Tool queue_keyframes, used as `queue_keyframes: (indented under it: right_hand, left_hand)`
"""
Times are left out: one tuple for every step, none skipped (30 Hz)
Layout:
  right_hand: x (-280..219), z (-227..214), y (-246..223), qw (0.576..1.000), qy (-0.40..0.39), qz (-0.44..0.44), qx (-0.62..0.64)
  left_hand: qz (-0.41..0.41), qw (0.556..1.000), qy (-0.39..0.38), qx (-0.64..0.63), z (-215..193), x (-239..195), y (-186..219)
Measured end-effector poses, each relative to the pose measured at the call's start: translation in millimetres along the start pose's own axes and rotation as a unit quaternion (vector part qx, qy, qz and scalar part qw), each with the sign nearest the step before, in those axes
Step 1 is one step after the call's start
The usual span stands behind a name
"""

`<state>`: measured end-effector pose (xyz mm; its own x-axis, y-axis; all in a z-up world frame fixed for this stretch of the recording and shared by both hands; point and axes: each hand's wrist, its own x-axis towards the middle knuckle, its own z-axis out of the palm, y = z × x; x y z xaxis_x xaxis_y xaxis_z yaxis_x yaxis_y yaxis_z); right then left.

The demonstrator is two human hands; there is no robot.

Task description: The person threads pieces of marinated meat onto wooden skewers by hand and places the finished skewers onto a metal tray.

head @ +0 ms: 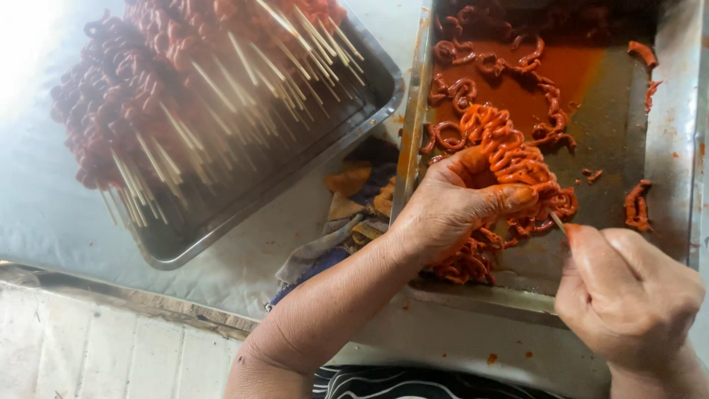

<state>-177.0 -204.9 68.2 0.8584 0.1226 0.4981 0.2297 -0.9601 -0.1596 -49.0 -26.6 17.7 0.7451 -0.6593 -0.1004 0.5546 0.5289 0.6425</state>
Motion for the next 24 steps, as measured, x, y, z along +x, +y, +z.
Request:
queue_keyframes:
  right_hand:
    - [1.6,0.2,-0.4,1.0,0.0,-0.005,-0.002]
    - [2.4,0.0,-1.5,1.0,-0.002,-0.009,-0.004]
    - [4.2,0.8,-1.7,1.0,-0.001,-0.012,-0.005]
    - [6.0,1.3,-2.4,1.0,-0.001,-0.013,-0.008]
    - [7.4,0.4,-3.1,1.0,-0.003,-0.014,-0.01]
    - [8.4,-0.6,-4.3,1.0,-0.006,-0.012,-0.013]
    - [10.1,-1.1,-4.7,1.0,-0.009,-0.012,-0.016]
    - [11.2,-2.0,-5.8,1.0,-0.013,-0.012,-0.019]
    - [12.5,-3.0,-6.5,0.999,-0.018,-0.013,-0.023]
    - [14.5,-3.3,-6.8,0.999,-0.02,-0.014,-0.026]
    - [16.3,-3.4,-6.9,0.999,-0.022,-0.016,-0.03]
    - [17.1,-4.4,-7.0,0.999,-0.027,-0.018,-0.031]
    - [18.0,-4.0,-6.7,0.999,-0.03,-0.017,-0.036]
    - [18.0,-4.1,-5.9,0.998,-0.033,-0.015,-0.042]
    - [17.6,-2.5,-5.1,0.998,-0.036,-0.011,-0.052]
    - [15.9,-2.2,-4.0,0.998,-0.035,0.002,-0.045]
    - [13.6,-1.7,-2.4,0.999,-0.035,0.015,-0.037]
    - [11.9,0.2,-0.3,0.999,-0.027,0.034,-0.011]
    - [9.7,0.4,3.4,0.997,-0.03,0.062,0.038]
    - [6.4,0.6,7.4,0.992,-0.031,0.09,0.087]
    - [2.1,0.4,11.6,0.978,-0.045,0.127,0.158]
    - [-2.5,1.2,16.1,0.952,-0.054,0.173,0.247]
    - [-7.2,2.0,21.3,0.916,-0.056,0.221,0.33]
    - [-12.6,3.8,25.2,0.86,-0.054,0.278,0.425]
  left_hand:
    - [0.003,1.0,0.007,0.008,-0.4,0.0,0.0]
    - [0.003,1.0,0.013,0.015,-0.8,0.1,0.0]
    - [0.004,1.0,0.02,0.023,-0.7,0.2,0.0]
    - [0.001,0.999,0.03,0.031,-0.3,0.6,0.5]
    - [-0.002,0.998,0.04,0.04,0.5,0.7,1.1]
    - [-0.005,0.998,0.05,0.049,1.7,0.3,1.7]
    - [-0.006,0.997,0.052,0.059,1.9,0.1,3.5]
    - [-0.009,0.996,0.054,0.067,1.8,-1.2,5.5]
    - [-0.011,0.995,0.055,0.076,2.5,-2.5,7.1]
    - [-0.008,0.997,0.06,0.052,3.5,-2.5,9.2]
    - [-0.005,0.998,0.064,0.028,4.9,-3.5,10.9]
    - [-0.003,0.998,0.069,0.002,6.4,-4.4,12.0]
    - [-0.001,0.997,0.071,-0.008,7.0,-3.7,13.5]
    - [-0.001,0.997,0.071,-0.018,8.0,-2.5,14.4]
    - [0.0,0.997,0.071,-0.029,8.6,-1.2,15.2]
    - [0.011,0.999,0.049,0.019,8.9,-0.7,15.7]
    - [0.023,0.997,0.026,0.067,8.5,-1.0,16.7]
    - [0.038,0.993,0.001,0.115,8.8,1.4,18.0]
    - [0.032,0.981,0.011,0.192,9.2,1.1,19.0]
    - [0.026,0.963,0.023,0.269,9.8,-1.8,19.3]
    - [0.019,0.939,0.035,0.343,10.8,-3.8,18.8]
    - [0.058,0.892,0.023,0.447,11.9,-4.8,17.8]
    - [0.097,0.833,0.011,0.545,12.4,-5.8,16.9]
    - [0.133,0.762,0.0,0.634,13.2,-6.6,15.4]
